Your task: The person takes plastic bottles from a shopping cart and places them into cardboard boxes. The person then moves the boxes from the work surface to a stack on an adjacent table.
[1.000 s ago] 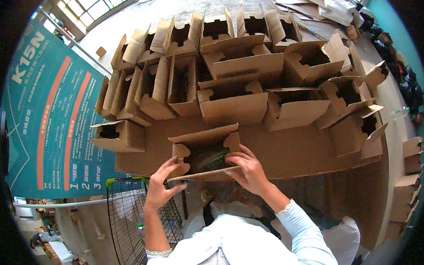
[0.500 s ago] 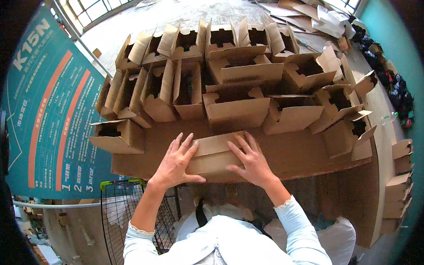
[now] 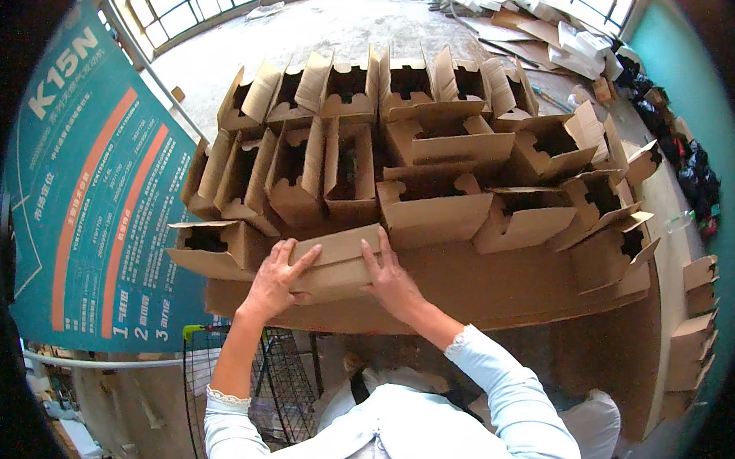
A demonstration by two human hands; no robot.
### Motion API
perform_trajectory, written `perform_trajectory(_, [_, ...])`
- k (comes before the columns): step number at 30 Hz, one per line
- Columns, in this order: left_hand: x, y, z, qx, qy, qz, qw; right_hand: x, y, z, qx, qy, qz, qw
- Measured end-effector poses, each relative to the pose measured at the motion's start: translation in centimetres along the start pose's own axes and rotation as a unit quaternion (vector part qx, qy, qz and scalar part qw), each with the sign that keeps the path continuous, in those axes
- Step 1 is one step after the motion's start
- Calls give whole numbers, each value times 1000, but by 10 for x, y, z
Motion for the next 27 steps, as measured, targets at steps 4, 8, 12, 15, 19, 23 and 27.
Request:
perform_trajectory(4, [26, 36, 2, 88, -46, -31, 995, 37, 1, -29, -81, -7, -24, 996])
perform_trajectory(8, [40, 48, -8, 113, -68, -51, 990, 50, 2, -33, -67, 3, -85, 994])
perform_trajectory(12, [52, 46, -18, 125, -81, -64, 987, 39, -1, 3, -26, -25, -69, 997])
perform_trajectory(15, [46, 54, -17, 88, -59, -55, 993, 40, 51, 123, 167, -205, -53, 963])
perform_trajectory(19, [41, 61, -15, 60, -56, -58, 995, 2, 158, 276, 324, -329, 235, 855])
perform_trajectory(23, [43, 43, -9, 54, -62, -72, 994, -53, 228, 338, 364, -291, 430, 773])
perform_trajectory(27, [36, 41, -8, 45, -63, -53, 996, -86, 229, 345, 386, -279, 423, 771])
Point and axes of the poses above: each hand's wrist, its own x-axis towards the middle knuckle, its own z-axis out of the back of the hand, y = z × x, the point moved 5 cm from there along x, towards the middle knuckle, and after that the axes turned 10 degrees about z, right-handed, at the moved point
